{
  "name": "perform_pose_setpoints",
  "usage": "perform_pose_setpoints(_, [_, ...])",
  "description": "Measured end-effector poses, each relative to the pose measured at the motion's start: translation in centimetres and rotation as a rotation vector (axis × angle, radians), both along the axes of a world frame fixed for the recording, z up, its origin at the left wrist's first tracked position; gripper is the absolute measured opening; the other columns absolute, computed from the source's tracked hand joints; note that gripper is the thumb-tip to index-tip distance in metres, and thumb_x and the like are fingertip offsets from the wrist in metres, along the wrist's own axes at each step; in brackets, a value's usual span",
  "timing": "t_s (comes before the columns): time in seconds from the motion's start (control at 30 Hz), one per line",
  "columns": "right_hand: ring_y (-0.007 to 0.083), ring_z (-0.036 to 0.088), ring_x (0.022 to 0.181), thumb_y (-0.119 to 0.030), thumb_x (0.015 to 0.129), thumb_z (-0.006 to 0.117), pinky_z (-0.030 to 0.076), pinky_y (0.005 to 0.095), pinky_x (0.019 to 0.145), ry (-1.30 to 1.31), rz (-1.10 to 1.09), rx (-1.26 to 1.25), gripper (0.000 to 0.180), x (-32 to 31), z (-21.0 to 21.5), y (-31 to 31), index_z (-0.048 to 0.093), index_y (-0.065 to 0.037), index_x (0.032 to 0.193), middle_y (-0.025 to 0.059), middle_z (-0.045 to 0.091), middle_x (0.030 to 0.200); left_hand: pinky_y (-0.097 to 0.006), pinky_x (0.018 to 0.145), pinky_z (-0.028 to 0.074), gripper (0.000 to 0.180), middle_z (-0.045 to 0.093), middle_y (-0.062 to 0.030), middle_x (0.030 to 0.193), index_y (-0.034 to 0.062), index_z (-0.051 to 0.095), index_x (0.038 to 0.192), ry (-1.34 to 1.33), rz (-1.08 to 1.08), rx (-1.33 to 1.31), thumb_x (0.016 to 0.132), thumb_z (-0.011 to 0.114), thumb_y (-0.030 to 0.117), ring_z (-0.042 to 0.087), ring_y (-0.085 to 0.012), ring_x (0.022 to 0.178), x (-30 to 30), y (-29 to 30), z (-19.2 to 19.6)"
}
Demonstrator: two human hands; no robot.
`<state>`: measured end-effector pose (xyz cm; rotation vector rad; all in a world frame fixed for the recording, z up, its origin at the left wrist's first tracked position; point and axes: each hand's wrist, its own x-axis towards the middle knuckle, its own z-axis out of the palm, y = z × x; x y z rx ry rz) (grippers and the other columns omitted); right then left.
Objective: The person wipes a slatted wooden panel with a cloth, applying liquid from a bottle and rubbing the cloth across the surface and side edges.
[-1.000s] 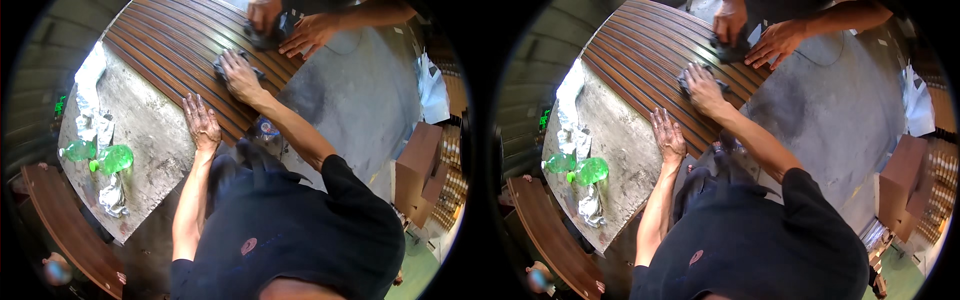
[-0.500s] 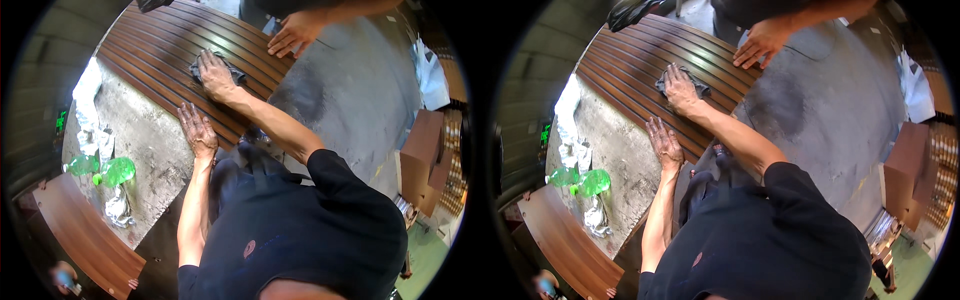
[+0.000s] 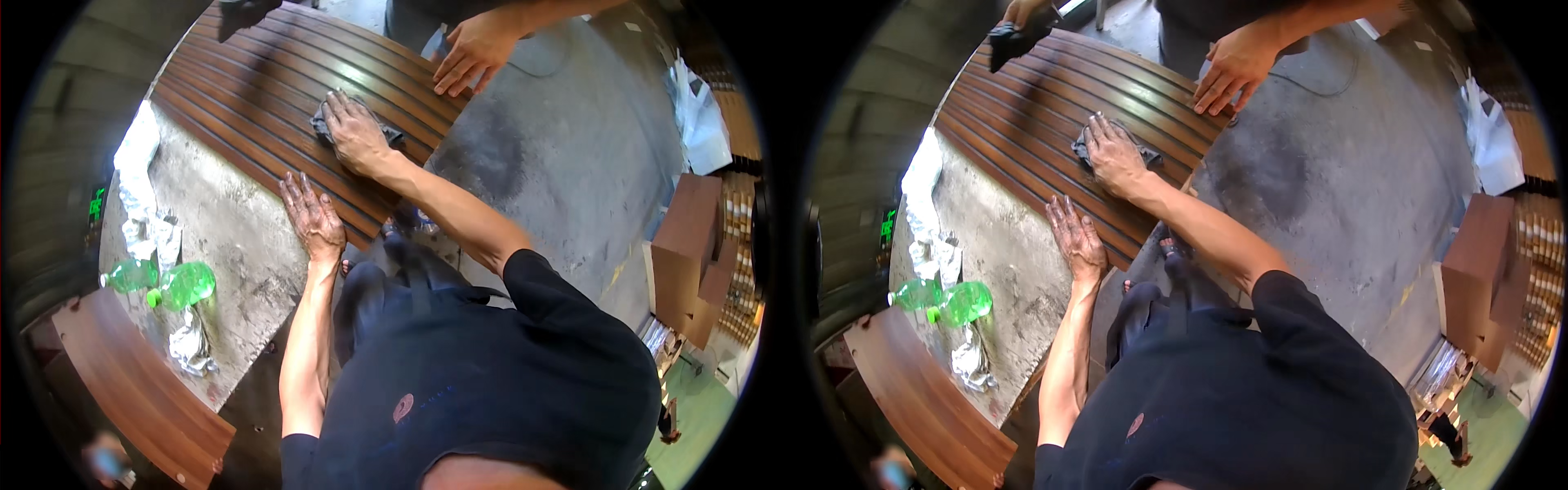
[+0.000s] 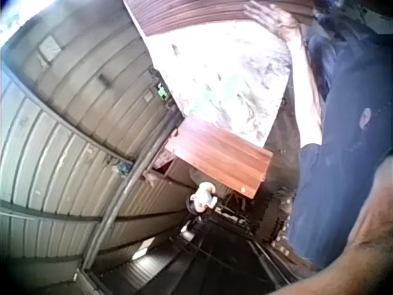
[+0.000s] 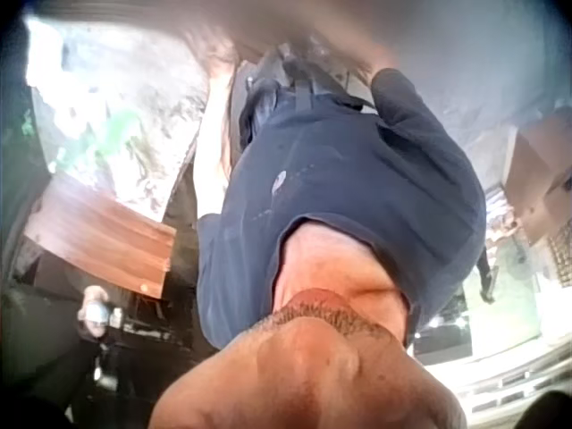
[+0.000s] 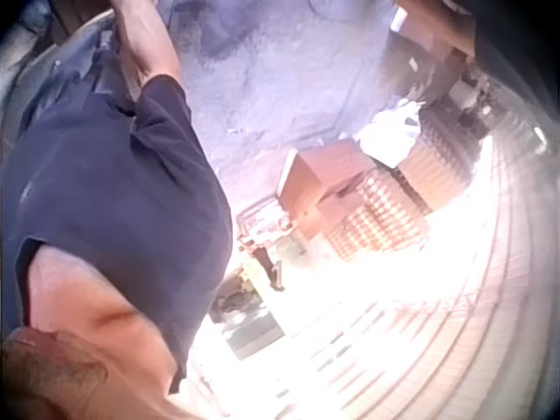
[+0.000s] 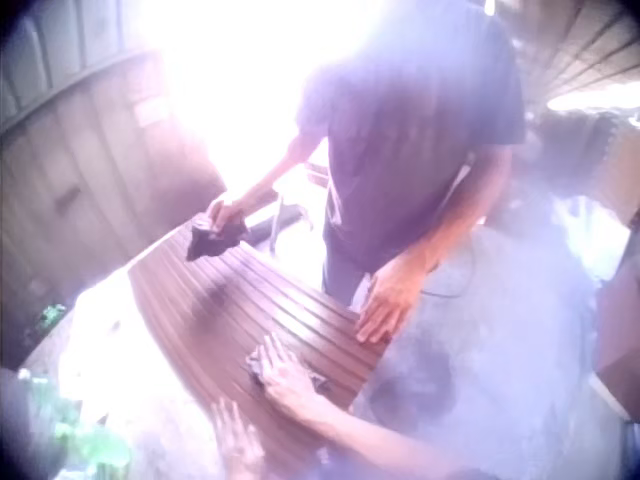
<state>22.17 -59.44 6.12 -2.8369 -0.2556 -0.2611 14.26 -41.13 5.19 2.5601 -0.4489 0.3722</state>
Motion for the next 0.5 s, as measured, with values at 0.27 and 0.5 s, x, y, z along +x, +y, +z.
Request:
perform_pose_setpoints(0.27, [0.0365,0.030,0.146,-0.005,0.084,0.050,0.032,0.0451,0.115,0.020,0.151,0.030,0.059,-10.8,1.0,-5.0,0.044,0.008,0.141,0.0234,0.035,0.154,-0.047,0.122,0.020,0.055,0.022,-0.0183,0.161,0.0032,0.034,0.151,0.058,0.064,0.058,0.102,0.042,0.025,0.018,-0.0383,0.149,-0.6,0.9,-0.7])
perform_pose_setpoints(0.5, [0.0384,0.030,0.145,-0.009,0.088,0.044,0.030,0.0458,0.116,-0.029,0.156,-0.046,0.056,1.5,0.2,1.5,0.042,0.011,0.141,0.0257,0.034,0.154,-0.050,0.120,0.021,0.053,0.027,-0.0256,0.157,-0.0049,0.039,0.146,0.065,0.040,-0.012,0.099,0.046,0.018,0.021,-0.0445,0.147,-0.2,0.2,0.6])
